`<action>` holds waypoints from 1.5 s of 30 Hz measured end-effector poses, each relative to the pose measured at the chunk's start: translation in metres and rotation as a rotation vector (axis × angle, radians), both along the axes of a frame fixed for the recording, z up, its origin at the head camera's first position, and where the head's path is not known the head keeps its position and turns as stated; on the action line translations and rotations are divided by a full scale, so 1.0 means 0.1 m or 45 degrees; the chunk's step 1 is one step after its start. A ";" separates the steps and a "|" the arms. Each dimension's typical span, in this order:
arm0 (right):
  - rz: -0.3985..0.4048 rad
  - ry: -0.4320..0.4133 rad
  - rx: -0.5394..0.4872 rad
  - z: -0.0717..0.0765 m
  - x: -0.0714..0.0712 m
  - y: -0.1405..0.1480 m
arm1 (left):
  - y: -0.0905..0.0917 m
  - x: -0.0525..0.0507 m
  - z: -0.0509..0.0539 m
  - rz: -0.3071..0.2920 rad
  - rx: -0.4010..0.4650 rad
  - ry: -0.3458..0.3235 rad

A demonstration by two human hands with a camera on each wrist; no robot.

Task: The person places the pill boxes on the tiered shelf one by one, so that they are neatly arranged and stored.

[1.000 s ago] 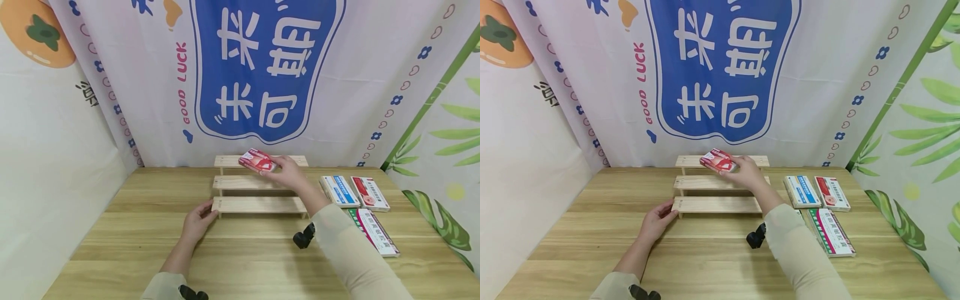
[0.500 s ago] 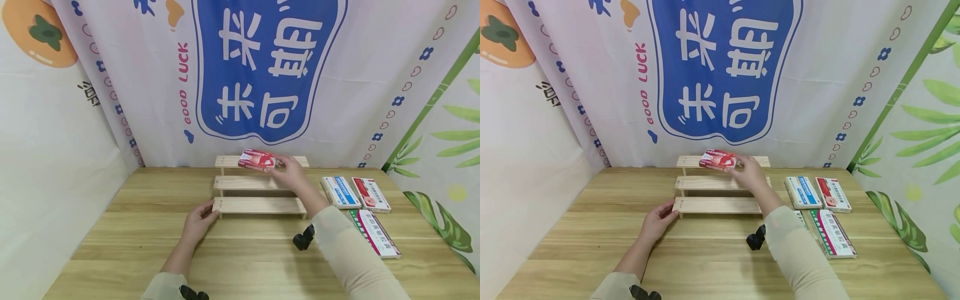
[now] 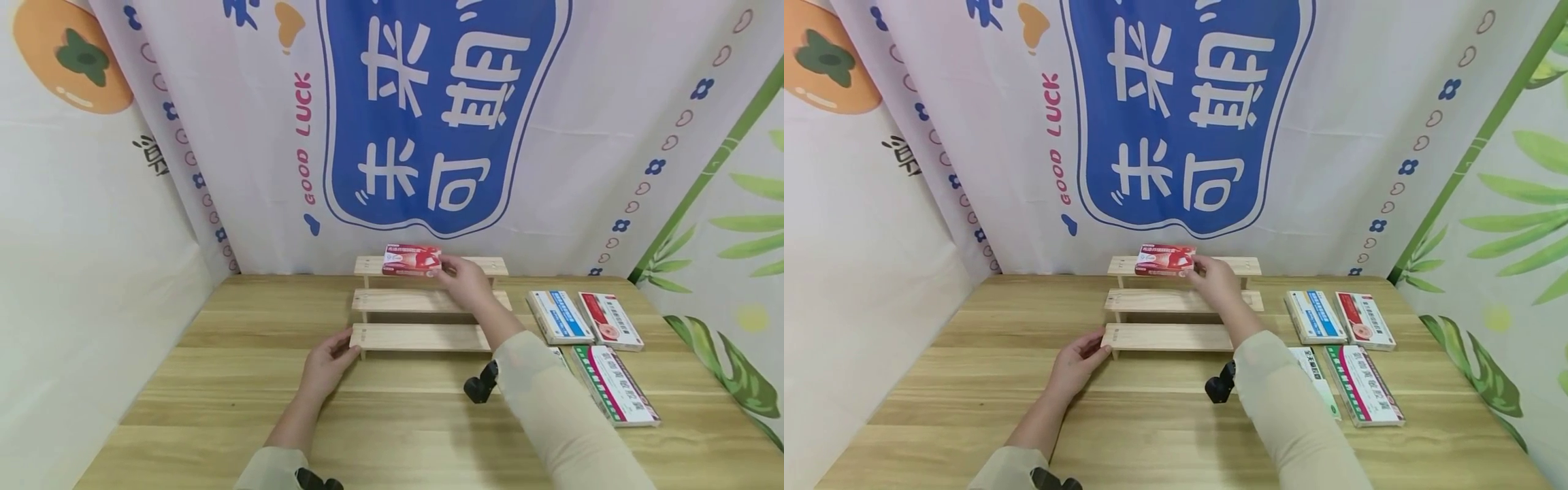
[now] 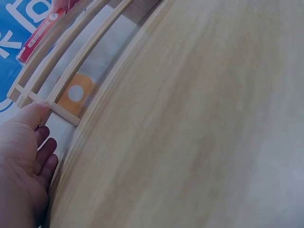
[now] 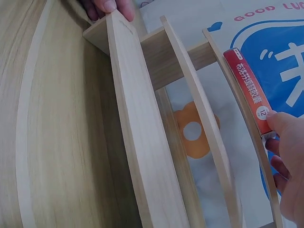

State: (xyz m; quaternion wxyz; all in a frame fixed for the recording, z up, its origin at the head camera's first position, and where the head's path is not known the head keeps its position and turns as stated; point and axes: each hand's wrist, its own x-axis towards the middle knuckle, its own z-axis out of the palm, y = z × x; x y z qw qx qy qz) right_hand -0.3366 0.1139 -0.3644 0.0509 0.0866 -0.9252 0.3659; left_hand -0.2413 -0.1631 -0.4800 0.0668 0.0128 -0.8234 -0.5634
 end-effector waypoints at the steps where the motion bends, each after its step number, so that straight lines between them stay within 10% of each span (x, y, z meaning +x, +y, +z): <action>1: 0.005 -0.003 -0.002 0.00 0.00 -0.01 | 0.00 0.00 0.00 -0.001 -0.003 0.000; 27: 0.039 -0.046 -0.088 -0.01 -0.04 -0.23 | 0.01 0.02 0.00 -0.004 -0.001 -0.014; 45: -0.004 0.015 -0.204 -0.08 0.17 0.41 | 0.00 0.01 0.00 -0.004 -0.003 -0.008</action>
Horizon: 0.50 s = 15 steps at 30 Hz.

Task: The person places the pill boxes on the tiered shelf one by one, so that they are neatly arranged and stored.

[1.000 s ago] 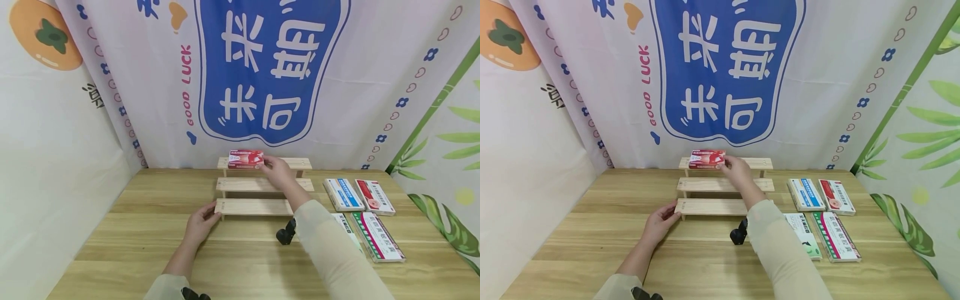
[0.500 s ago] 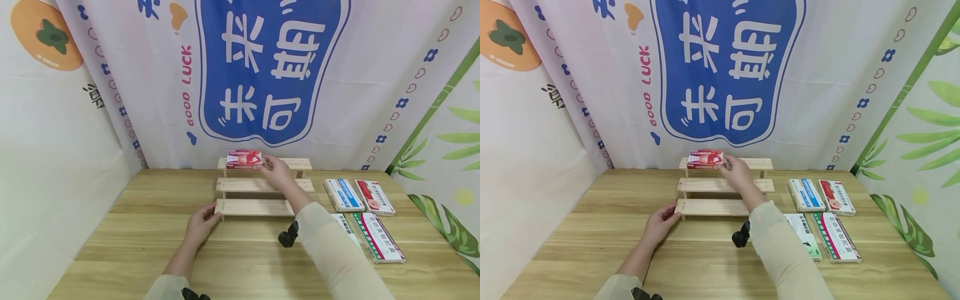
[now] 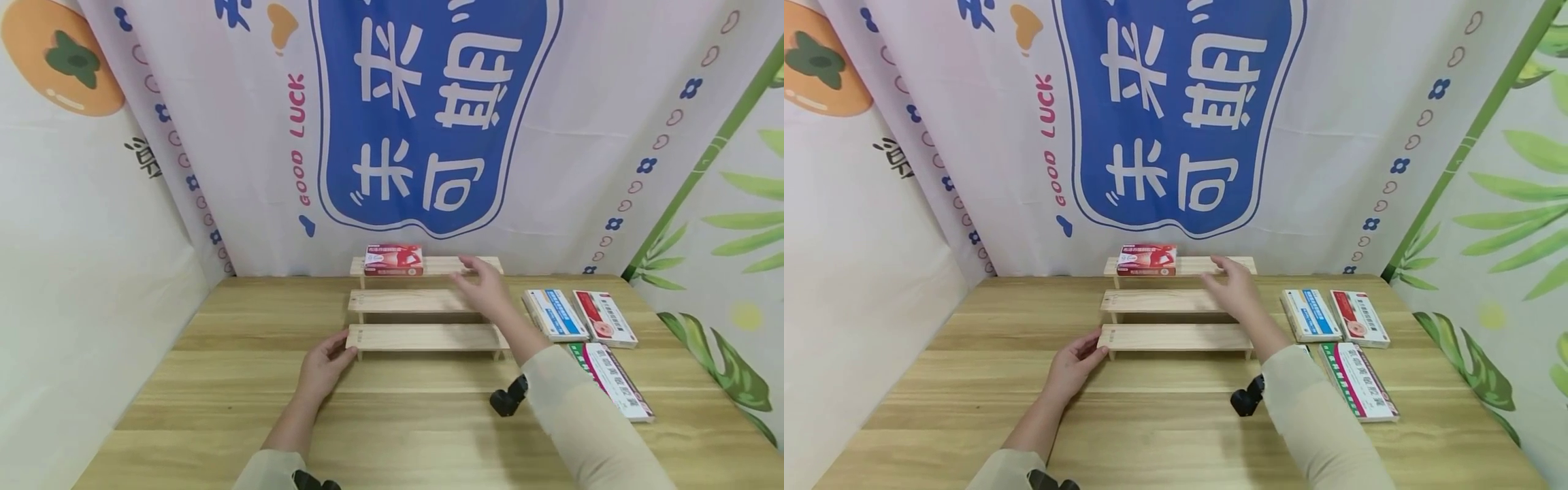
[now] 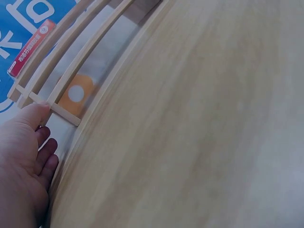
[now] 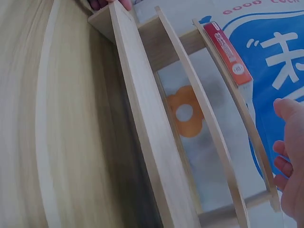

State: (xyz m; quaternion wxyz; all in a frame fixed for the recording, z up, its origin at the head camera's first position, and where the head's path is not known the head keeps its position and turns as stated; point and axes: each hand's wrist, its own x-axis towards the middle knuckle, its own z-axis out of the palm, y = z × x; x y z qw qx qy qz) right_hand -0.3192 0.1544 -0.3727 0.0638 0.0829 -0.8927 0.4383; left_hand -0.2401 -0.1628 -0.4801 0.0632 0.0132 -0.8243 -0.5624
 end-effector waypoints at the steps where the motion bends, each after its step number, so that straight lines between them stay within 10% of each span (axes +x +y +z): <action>1: -0.007 0.007 0.008 -0.01 0.02 0.05 | 0.00 0.00 0.00 -0.002 -0.003 0.002; 15: -0.157 -0.017 0.132 -0.08 0.45 0.82 | -0.01 -0.01 -0.01 -0.007 -0.030 0.002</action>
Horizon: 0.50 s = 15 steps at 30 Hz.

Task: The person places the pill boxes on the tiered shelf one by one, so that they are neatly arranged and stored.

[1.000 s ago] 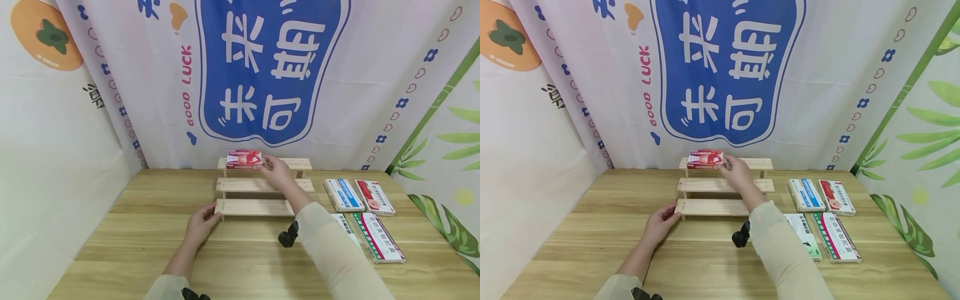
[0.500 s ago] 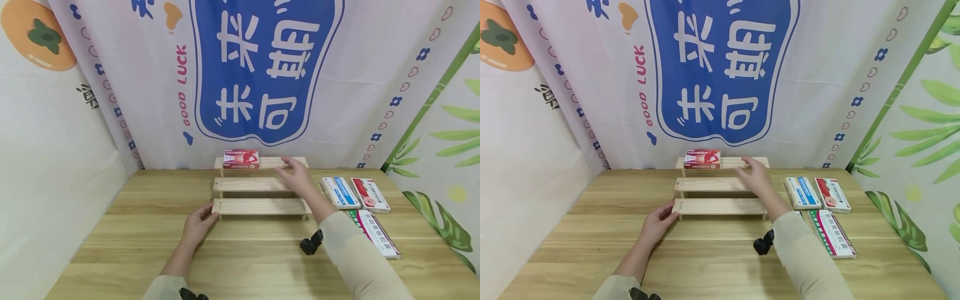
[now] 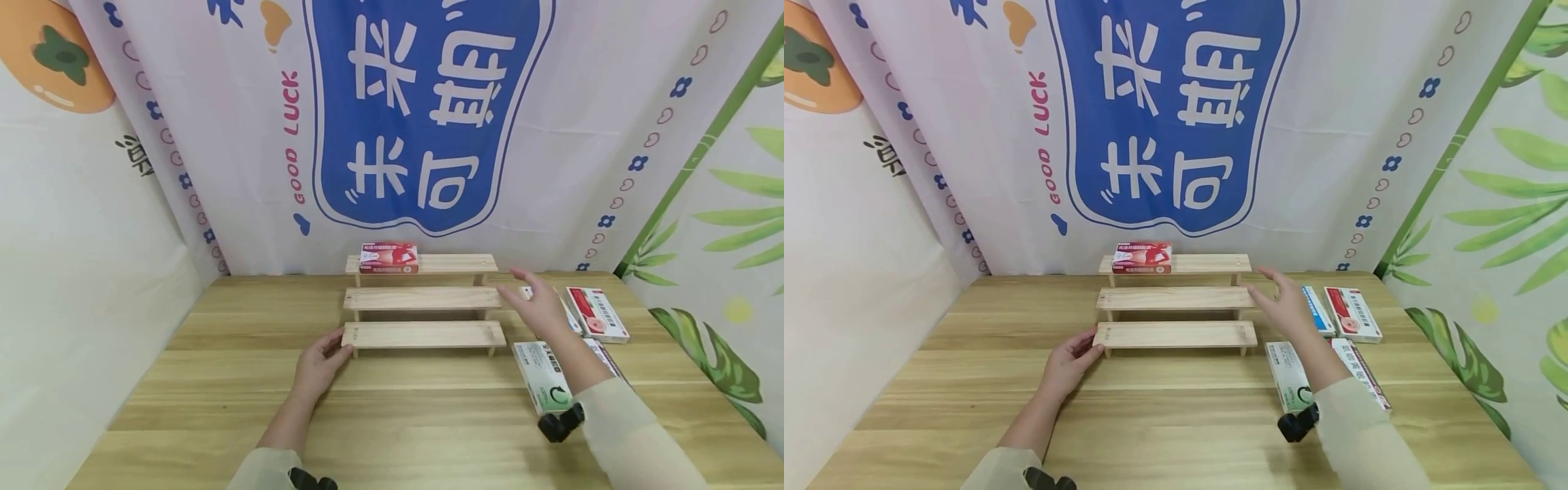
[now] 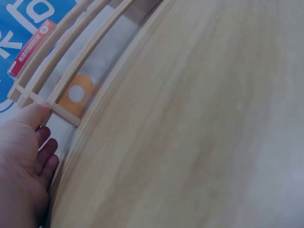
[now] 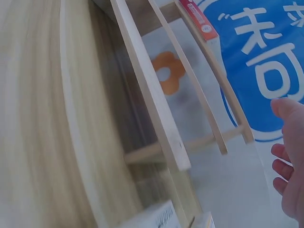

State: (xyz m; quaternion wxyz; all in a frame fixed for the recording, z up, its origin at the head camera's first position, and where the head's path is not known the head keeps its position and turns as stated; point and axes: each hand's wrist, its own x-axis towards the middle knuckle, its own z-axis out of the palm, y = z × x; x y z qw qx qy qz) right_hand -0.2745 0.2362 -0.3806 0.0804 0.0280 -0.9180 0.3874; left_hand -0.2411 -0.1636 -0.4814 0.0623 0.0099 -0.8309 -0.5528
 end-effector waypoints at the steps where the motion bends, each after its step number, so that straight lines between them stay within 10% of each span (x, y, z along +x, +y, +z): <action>1: -0.020 0.005 0.028 -0.01 0.04 0.06 | 0.00 0.00 0.00 0.000 0.001 0.002; 15: -0.142 -0.023 0.151 -0.22 0.67 0.67 | 0.00 -0.01 0.00 0.000 0.003 -0.011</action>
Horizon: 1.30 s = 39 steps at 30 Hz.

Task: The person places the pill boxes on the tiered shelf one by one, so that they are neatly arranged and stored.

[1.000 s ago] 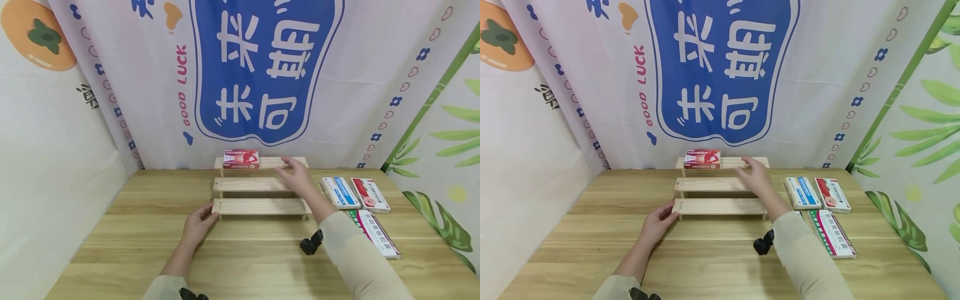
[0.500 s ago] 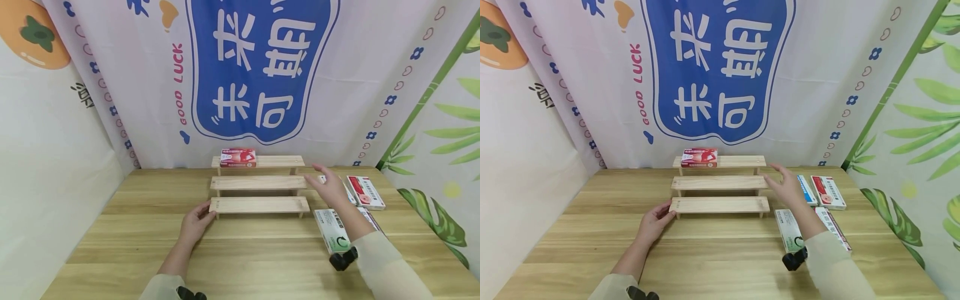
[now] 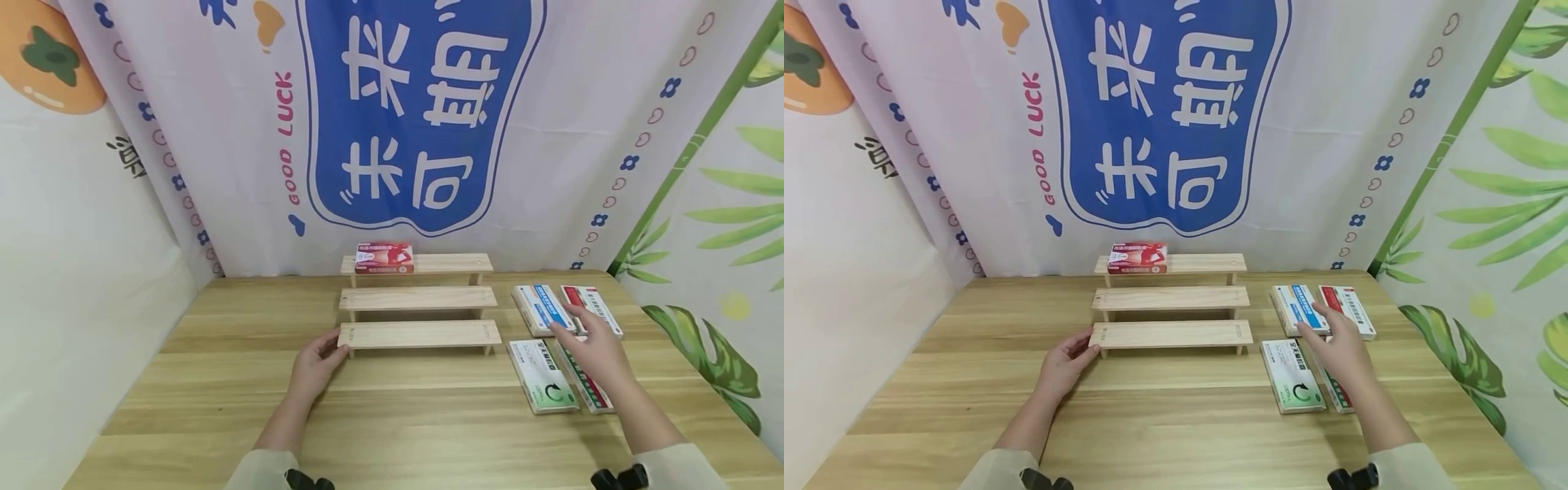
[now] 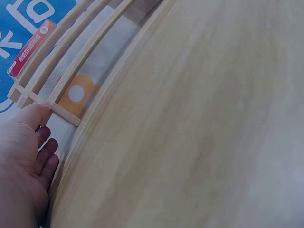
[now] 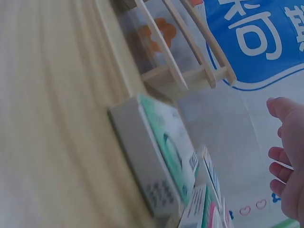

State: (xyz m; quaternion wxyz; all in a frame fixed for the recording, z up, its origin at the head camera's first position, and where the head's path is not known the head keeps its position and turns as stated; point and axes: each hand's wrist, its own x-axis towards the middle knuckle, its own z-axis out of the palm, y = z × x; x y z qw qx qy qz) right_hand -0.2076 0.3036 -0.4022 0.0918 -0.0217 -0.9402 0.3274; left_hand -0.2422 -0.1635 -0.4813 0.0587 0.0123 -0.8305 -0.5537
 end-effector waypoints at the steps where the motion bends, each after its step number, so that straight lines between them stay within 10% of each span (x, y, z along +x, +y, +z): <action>1: -0.013 -0.019 0.006 -0.02 0.04 0.04 | 0.00 0.00 0.00 -0.004 0.004 -0.004; 20: -0.127 -0.027 0.030 -0.45 0.63 0.42 | 0.00 0.01 0.00 0.001 0.010 -0.012; 39: -0.179 -0.158 0.134 -0.70 0.80 0.52 | 0.00 -0.01 0.02 -0.019 0.024 0.022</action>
